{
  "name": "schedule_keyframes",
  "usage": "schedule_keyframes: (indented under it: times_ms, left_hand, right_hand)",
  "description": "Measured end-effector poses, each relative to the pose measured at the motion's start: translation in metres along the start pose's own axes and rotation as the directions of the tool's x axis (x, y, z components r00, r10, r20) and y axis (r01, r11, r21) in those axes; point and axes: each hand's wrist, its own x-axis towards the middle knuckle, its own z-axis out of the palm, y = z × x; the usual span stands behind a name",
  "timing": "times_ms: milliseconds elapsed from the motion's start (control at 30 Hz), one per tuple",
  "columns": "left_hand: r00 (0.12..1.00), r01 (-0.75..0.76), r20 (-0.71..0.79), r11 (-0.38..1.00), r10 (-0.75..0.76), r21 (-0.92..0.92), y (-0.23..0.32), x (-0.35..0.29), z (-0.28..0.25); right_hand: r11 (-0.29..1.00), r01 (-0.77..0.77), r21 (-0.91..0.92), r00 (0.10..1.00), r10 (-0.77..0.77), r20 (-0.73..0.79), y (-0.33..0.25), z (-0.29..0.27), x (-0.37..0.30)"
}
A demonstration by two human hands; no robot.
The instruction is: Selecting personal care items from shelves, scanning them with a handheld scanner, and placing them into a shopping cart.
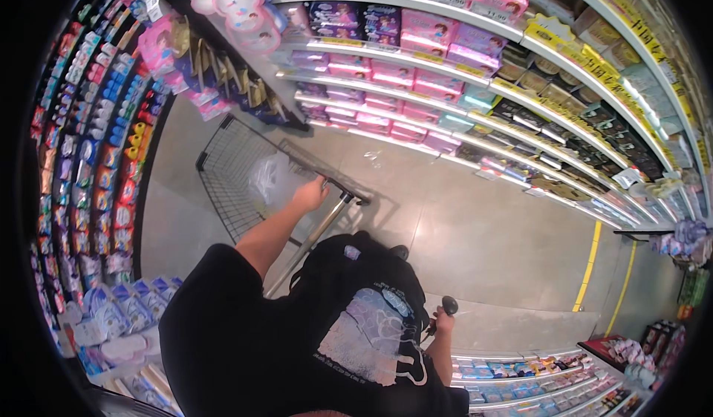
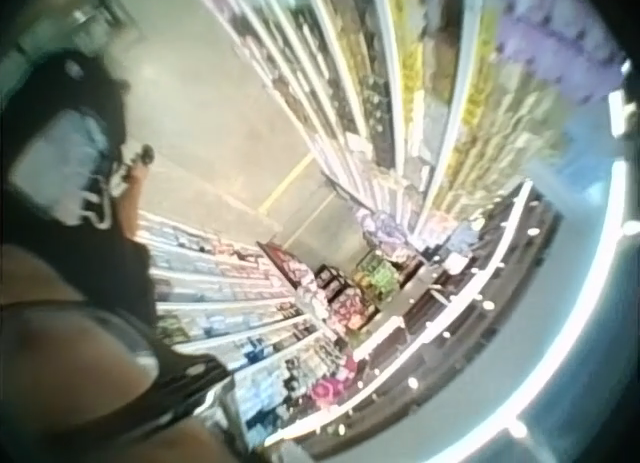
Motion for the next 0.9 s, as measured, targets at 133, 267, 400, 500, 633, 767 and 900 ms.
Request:
schedule_keyframes:
  times_ms: [133, 267, 400, 500, 633, 767, 900]
  left_hand:
    - [0.992, -0.116, -0.044, 0.992, 0.114, -0.046, 0.014, 0.008, 0.007]
    - [0.983, -0.181, -0.001, 0.980, 0.181, -0.082, 0.033, 0.012, 0.005]
    - [0.972, -0.233, 0.000, 0.968, 0.234, -0.098, 0.038, 0.009, 0.018]
    - [0.954, -0.300, -0.020, 0.948, 0.300, -0.105, 0.024, 0.004, 0.028]
    - [0.939, -0.345, -0.036, 0.928, 0.343, -0.142, 0.000, -0.003, 0.048]
    - [0.907, -0.415, 0.009, 0.895, 0.422, -0.163, 0.028, -0.034, 0.051]
    - [0.885, -0.452, 0.061, 0.883, 0.461, -0.123, 0.025, -0.042, 0.077]
  right_hand:
    - [0.984, 0.156, -0.092, 0.988, -0.156, 0.000, -0.011, 0.028, -0.007]
    - [0.914, 0.183, -0.361, 0.982, -0.187, 0.026, -0.050, 0.048, -0.052]
    - [0.867, 0.244, -0.433, 0.953, -0.298, -0.059, -0.051, 0.046, -0.101]
    - [0.870, 0.234, -0.433, 0.947, -0.304, -0.099, -0.022, 0.040, -0.128]
    - [0.865, 0.052, -0.500, 0.971, -0.161, -0.177, 0.021, 0.036, -0.153]
    - [0.802, -0.085, -0.592, 0.967, -0.077, -0.243, 0.087, 0.020, -0.161]
    - [0.815, 0.051, -0.577, 0.977, -0.160, -0.139, 0.119, 0.024, -0.157]
